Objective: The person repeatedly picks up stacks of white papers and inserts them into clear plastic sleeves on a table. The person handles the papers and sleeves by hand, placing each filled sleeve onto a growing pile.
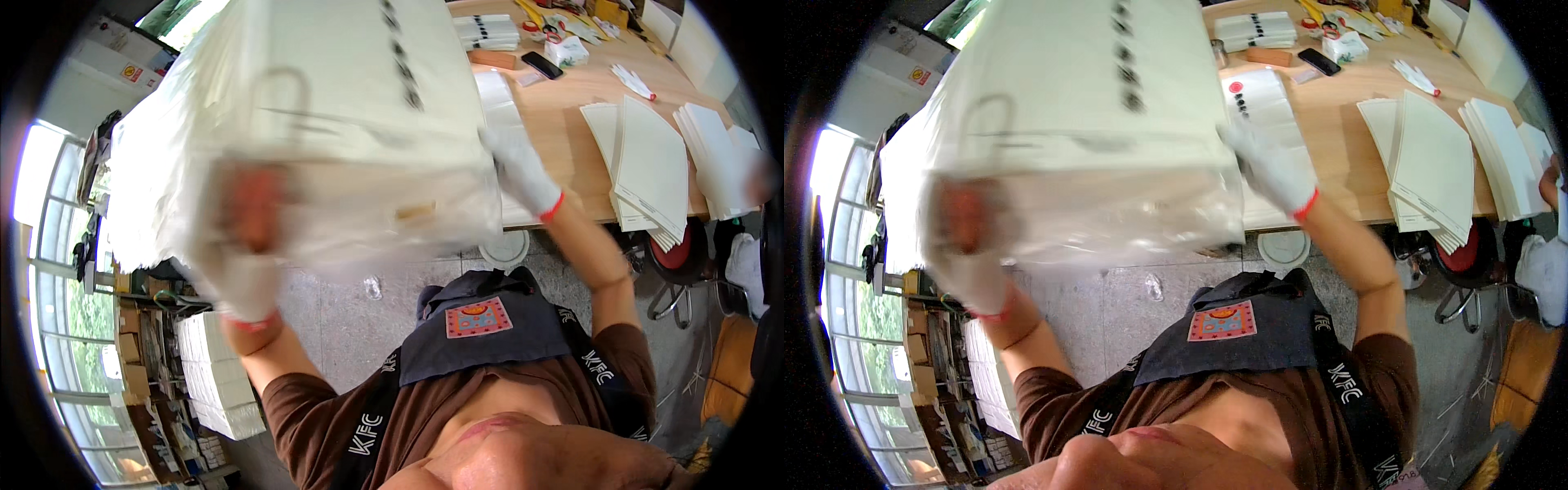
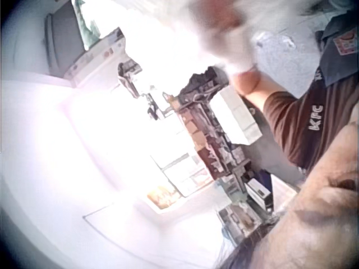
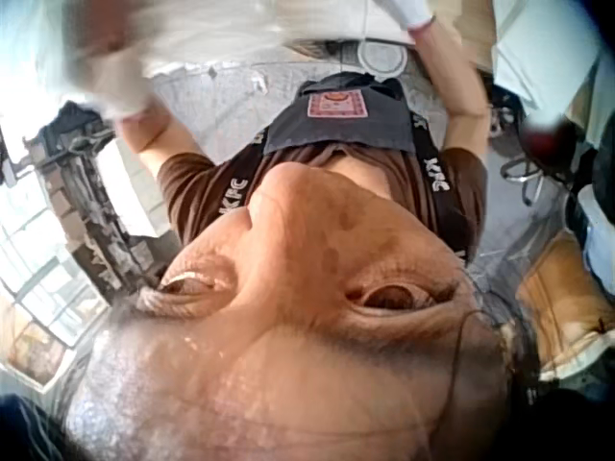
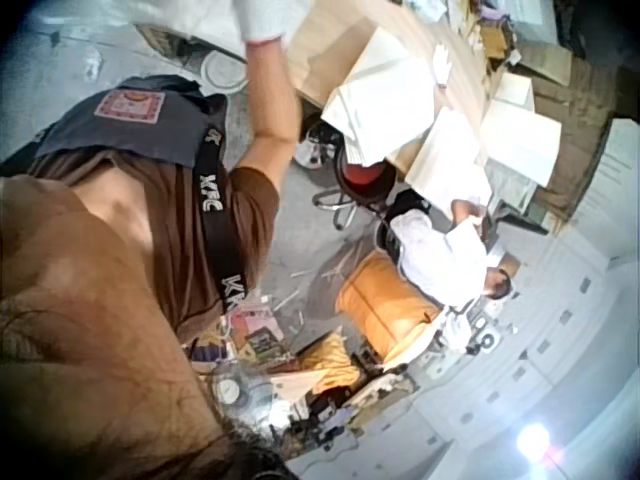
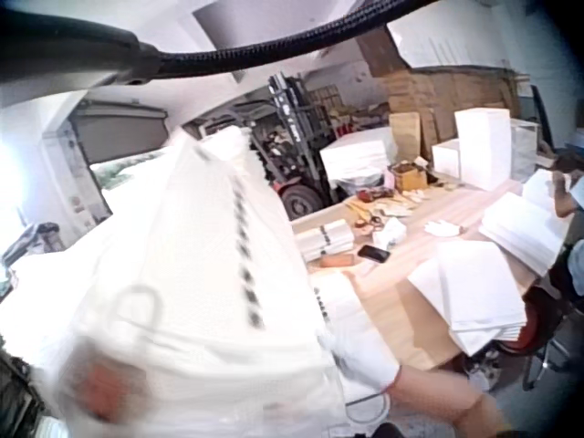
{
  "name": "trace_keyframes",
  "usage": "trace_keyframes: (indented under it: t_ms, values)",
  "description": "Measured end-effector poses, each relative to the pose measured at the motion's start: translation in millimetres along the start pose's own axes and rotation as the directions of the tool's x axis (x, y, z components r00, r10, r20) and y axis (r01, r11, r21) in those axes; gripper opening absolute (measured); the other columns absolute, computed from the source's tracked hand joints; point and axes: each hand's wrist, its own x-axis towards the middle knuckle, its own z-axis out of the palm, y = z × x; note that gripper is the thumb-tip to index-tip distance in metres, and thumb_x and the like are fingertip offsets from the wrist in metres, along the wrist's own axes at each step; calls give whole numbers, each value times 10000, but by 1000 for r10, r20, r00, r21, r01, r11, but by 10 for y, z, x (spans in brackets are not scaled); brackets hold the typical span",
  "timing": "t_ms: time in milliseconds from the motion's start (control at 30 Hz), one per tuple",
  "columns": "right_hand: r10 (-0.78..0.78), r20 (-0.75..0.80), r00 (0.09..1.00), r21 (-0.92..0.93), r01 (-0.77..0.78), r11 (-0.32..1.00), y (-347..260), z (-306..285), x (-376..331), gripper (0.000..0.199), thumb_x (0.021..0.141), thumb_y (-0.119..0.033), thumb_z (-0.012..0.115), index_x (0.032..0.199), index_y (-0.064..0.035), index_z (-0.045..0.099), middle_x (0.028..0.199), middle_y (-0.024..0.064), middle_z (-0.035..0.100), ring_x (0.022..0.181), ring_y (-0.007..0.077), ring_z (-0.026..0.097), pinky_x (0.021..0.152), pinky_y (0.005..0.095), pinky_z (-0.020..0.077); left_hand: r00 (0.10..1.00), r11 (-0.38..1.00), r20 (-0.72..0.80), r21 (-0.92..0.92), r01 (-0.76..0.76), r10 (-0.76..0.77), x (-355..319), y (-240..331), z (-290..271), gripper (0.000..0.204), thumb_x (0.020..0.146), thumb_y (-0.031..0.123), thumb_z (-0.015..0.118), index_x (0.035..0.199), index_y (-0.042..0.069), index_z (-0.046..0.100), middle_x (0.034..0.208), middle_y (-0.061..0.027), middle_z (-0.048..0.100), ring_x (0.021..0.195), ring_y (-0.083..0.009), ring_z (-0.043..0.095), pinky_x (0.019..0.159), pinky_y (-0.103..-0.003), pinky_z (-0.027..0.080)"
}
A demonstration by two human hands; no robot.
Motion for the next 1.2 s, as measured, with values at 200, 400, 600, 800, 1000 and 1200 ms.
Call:
trace_keyframes:
  t_ms: [200, 400, 600, 800, 1000, 1200]
  values:
    - [-39, 502, 864, -326, 231, 917, -1240, 1616, 1615, 354, 866, -394, 594, 691, -86, 588, 578, 28, 559, 482, 113, 533, 432, 235, 414, 938, 726, -145, 673, -140, 316, 1052, -233, -1624, 258, 920, 99, 469, 1131, -16, 563, 1058, -107, 594, 909, -186, 588, 810, -276, 499]
    - [-78, 544, 835, -491, 393, 777, -1230, 2640, 1835, 240, 859, -250, 593, 728, -51, 611, 642, 63, 600, 458, 144, 534, 378, 301, 408, 910, 842, -395, 441, 310, -127, 1262, -887, -2296, 437, 907, 310, 452, 1186, -10, 554, 1090, -102, 591, 1029, -166, 529, 880, -281, 400]
    - [23, 711, 703, -460, 441, 770, -1389, 2256, 1571, 249, 877, -280, 583, 954, -57, 661, 744, 64, 655, 548, 154, 602, 460, 317, 494, 872, 435, -273, 897, 78, 406, 417, -1253, -1963, 356, 893, 286, 593, 1049, -34, 586, 1012, -135, 599, 940, -252, 557, 811, -360, 471]
    - [71, 435, 897, -680, 276, 679, -1007, 1168, 681, 514, 852, -512, 554, 990, -28, 658, 935, 82, 661, 640, 139, 622, 544, 234, 492, 984, 984, 27, -43, -173, 175, -1114, -551, 218, 375, 849, 230, 587, 1152, 23, 512, 1003, -90, 594, 922, -208, 560, 810, -305, 464]
    - [170, -129, 977, -589, -213, 780, -214, -320, -229, 416, 903, -391, 540, 943, 20, 588, 780, 77, 621, 587, 115, 600, 527, 241, 493, 710, 991, 693, 47, 124, -122, -2058, -1588, 2977, 331, 750, 306, 682, 1039, 161, 610, 1102, -86, 599, 1032, -289, 538, 856, -349, 434]
    - [362, -366, 858, -347, -486, 802, 603, -1073, -1141, 377, 888, -391, 537, 967, -25, 583, 794, 96, 635, 657, 156, 612, 555, 269, 500, 363, 976, 906, 195, 100, -218, -1975, -2051, 3723, 219, 783, 342, 631, 919, 172, 653, 978, -72, 636, 924, -268, 587, 801, -377, 461]
